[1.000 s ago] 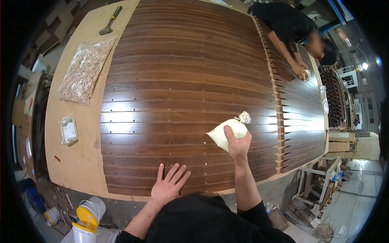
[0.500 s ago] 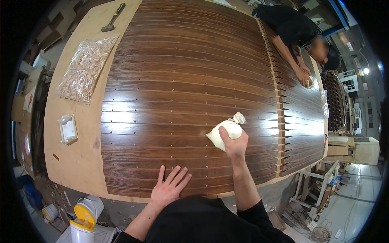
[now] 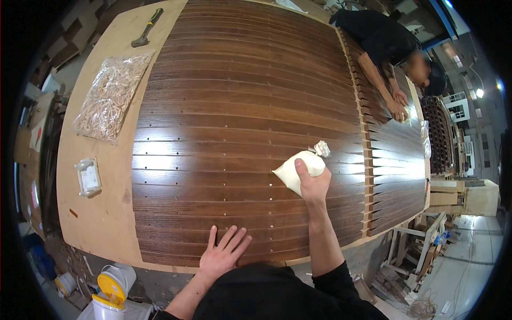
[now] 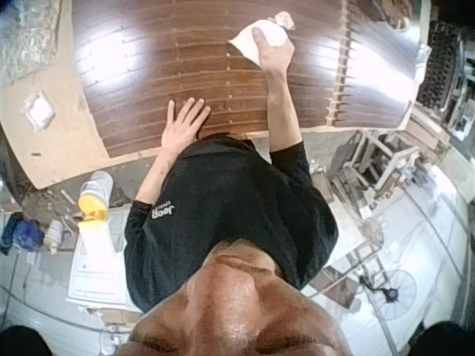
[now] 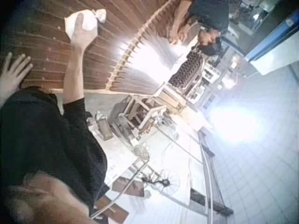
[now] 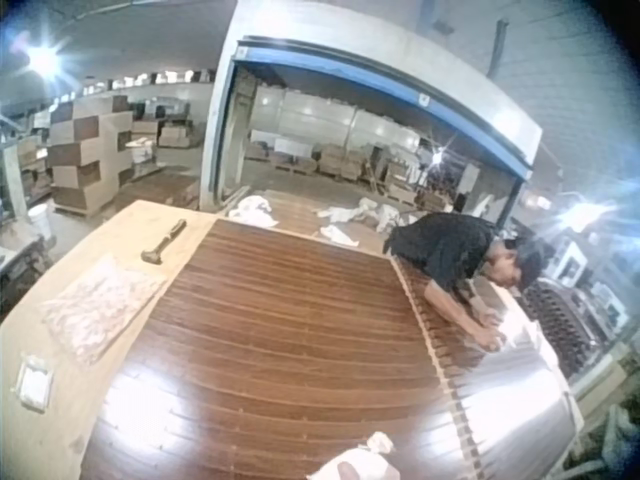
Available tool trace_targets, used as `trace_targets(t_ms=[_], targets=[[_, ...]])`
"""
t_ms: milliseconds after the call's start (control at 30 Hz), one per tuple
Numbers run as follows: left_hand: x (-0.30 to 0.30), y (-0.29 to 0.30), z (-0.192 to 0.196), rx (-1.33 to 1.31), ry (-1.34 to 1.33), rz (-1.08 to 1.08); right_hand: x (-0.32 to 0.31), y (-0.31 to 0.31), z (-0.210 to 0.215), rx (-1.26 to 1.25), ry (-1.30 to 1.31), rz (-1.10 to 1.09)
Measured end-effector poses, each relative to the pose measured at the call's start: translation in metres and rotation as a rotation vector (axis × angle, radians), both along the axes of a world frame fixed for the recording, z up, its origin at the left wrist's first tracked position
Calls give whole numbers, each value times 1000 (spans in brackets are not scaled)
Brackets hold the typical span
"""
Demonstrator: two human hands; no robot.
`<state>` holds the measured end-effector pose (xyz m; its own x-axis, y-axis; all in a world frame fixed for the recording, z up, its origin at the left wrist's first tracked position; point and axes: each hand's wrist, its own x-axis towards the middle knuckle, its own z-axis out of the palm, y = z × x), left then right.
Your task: Two people apply glue from squeeze bags into holes on wooden panels and occasionally wipe the surface with their hands or a cloth. They repeat this process across the panels while using their hands to steady the work.
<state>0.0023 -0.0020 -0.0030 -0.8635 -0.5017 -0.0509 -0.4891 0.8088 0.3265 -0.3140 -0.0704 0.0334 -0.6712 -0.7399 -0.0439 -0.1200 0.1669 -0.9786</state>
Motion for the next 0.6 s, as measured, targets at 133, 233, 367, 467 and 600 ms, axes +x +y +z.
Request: trace_targets(t_ms=[133, 233, 367, 467, 600], targets=[[-1, 0, 0, -32, 14, 3, 0, -4, -6, 56, 11, 1], [0, 0, -2, -55, 9, -2, 0, -6, -12, 65, 18, 4], [-1, -1, 0, -4, -5, -10, 0, -7, -15, 106, 54, 19], [1, -1, -1, -29, -37, -32, -1, -4, -14, 81, 49, 15], [1, -2, -2, -53, -19, -35, -14, -7, -4, 44, 38, -48]])
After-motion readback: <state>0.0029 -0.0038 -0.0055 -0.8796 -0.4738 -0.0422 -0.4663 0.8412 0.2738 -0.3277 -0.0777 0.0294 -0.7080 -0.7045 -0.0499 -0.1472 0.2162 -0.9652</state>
